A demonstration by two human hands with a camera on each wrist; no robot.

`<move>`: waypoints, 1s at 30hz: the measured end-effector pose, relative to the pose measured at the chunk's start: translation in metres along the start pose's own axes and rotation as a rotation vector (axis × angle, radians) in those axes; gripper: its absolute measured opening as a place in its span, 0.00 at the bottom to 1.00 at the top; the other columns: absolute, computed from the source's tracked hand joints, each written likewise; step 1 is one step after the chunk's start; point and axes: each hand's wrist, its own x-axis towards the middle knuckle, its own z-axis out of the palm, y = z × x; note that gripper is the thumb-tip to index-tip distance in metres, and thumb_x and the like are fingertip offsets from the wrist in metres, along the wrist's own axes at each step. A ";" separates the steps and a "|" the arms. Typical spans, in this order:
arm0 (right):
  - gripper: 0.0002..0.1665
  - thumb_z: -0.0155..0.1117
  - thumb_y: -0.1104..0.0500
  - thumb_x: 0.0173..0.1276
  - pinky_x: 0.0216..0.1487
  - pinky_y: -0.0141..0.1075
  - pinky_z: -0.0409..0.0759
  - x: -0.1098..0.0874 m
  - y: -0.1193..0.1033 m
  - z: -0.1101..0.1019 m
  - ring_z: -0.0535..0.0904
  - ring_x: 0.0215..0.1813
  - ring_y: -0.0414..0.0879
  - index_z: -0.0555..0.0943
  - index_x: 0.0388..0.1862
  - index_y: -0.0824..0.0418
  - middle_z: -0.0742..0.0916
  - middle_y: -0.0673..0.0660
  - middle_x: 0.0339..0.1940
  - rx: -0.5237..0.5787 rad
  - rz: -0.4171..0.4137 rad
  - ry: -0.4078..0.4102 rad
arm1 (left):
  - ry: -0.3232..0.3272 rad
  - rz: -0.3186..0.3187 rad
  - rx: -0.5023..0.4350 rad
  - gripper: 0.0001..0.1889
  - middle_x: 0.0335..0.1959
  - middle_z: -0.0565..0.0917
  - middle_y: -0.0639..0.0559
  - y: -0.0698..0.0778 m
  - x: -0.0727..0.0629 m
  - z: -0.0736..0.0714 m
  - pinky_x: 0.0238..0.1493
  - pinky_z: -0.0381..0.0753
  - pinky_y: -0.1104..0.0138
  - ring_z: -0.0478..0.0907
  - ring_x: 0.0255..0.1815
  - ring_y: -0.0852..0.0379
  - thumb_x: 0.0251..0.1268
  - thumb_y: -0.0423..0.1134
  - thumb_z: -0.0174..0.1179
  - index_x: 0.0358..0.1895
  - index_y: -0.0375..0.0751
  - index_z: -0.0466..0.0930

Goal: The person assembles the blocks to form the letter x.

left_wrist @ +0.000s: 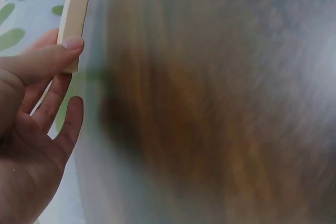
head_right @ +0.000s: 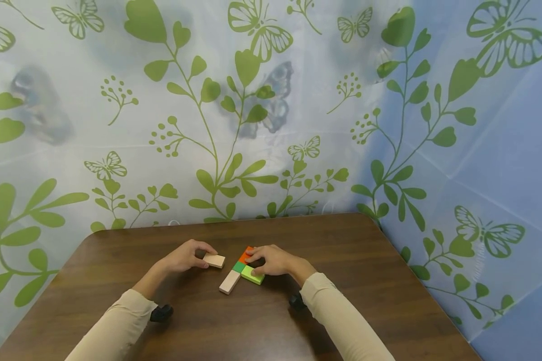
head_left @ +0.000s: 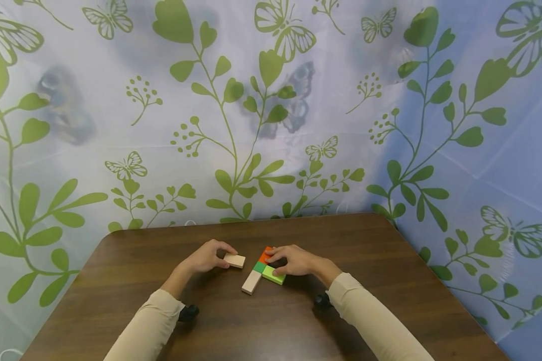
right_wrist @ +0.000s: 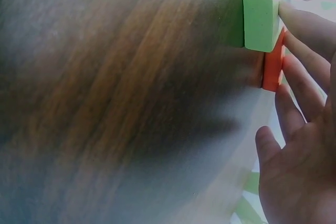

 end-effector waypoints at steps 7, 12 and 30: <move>0.28 0.71 0.52 0.73 0.76 0.64 0.48 -0.001 -0.002 0.000 0.61 0.80 0.54 0.81 0.69 0.57 0.72 0.52 0.77 0.009 0.009 -0.002 | -0.006 -0.056 -0.039 0.18 0.53 0.86 0.45 0.000 0.006 0.013 0.64 0.70 0.39 0.76 0.61 0.36 0.59 0.25 0.74 0.53 0.37 0.88; 0.28 0.71 0.52 0.73 0.76 0.63 0.49 0.001 -0.001 0.001 0.62 0.79 0.53 0.81 0.69 0.57 0.72 0.52 0.77 0.000 0.005 -0.003 | -0.009 -0.060 -0.040 0.18 0.51 0.87 0.46 0.000 0.010 0.016 0.61 0.73 0.42 0.79 0.57 0.41 0.58 0.25 0.74 0.53 0.38 0.89; 0.28 0.73 0.53 0.71 0.76 0.57 0.56 0.002 -0.001 0.001 0.62 0.79 0.53 0.82 0.68 0.56 0.73 0.52 0.77 0.008 0.019 -0.001 | -0.076 -0.097 -0.071 0.18 0.52 0.86 0.49 0.002 0.023 0.022 0.61 0.75 0.47 0.78 0.56 0.46 0.61 0.25 0.71 0.55 0.39 0.88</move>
